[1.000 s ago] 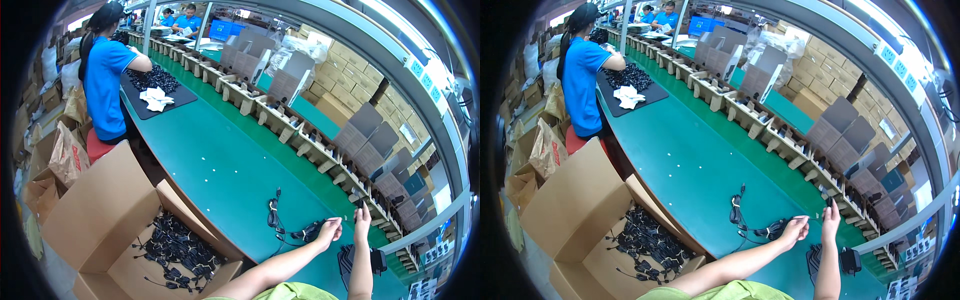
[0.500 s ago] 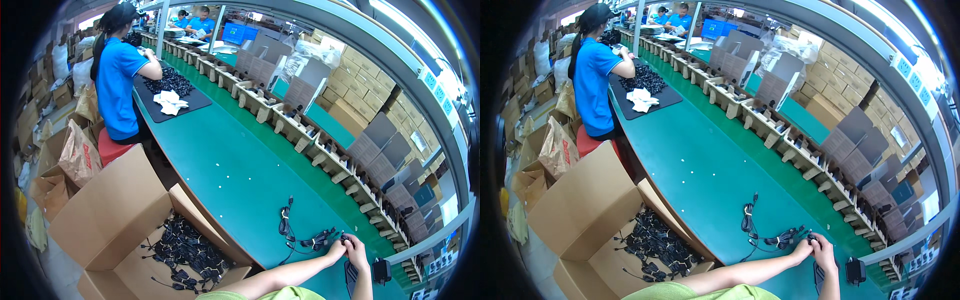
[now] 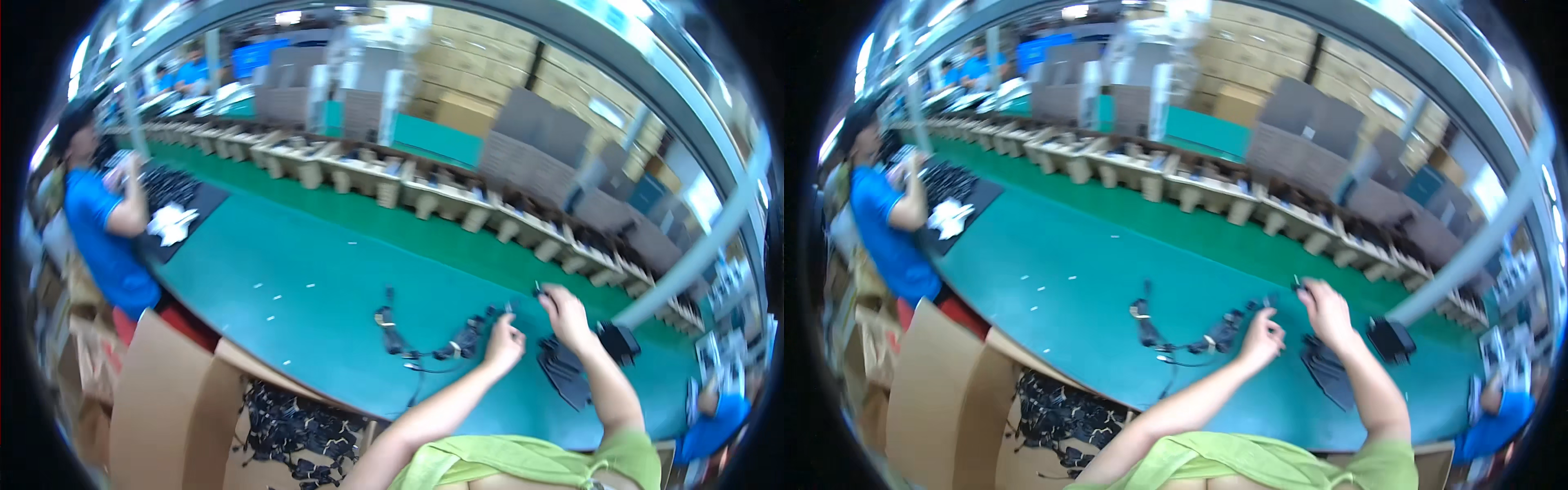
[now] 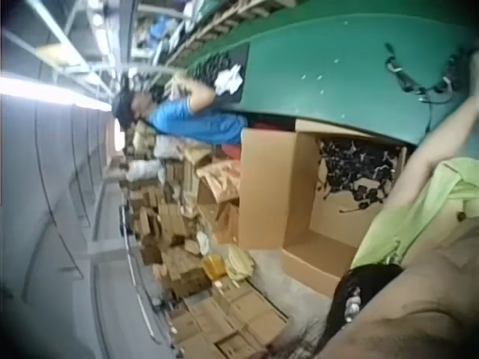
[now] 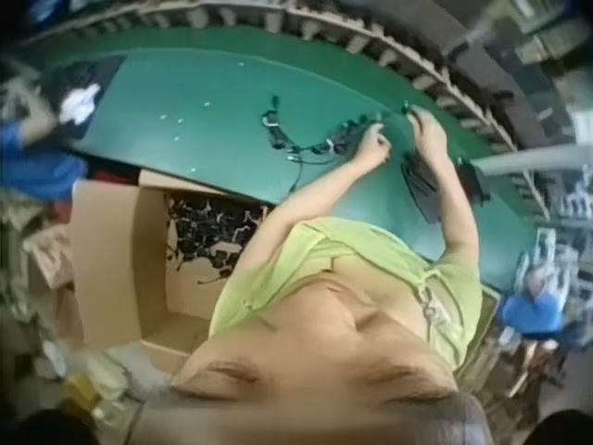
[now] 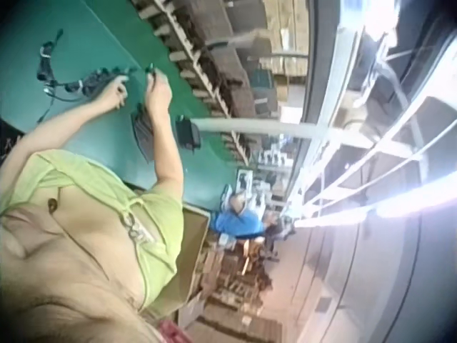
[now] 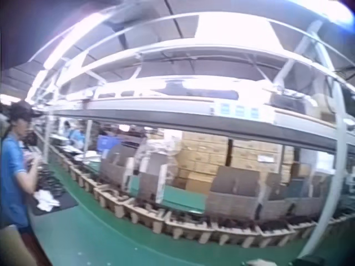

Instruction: Assembling and organizing electronic power adapters on a factory production line.

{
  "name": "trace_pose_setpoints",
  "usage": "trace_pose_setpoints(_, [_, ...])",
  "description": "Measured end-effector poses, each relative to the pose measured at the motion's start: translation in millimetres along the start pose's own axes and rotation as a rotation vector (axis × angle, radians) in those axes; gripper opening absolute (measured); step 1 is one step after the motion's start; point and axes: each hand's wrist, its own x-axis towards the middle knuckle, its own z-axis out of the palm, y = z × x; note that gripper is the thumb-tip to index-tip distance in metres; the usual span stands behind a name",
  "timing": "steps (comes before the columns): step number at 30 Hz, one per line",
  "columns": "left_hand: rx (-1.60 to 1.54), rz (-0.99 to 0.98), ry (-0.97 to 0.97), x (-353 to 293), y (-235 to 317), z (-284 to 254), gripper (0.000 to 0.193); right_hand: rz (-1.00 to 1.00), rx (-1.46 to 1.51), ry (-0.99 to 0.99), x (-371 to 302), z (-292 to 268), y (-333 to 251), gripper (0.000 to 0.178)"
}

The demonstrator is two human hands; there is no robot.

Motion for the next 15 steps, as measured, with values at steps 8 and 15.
trace_pose_setpoints(8, [0.063,-0.164,-0.179,-6,35,-3,0.027,0.115,-0.553,0.239,80,-50,140,0.021])
trace_pose_setpoints(15, [0.045,-0.229,-0.235,-12,50,-8,0.024,0.015,-0.784,0.237,131,-49,218,0.009])
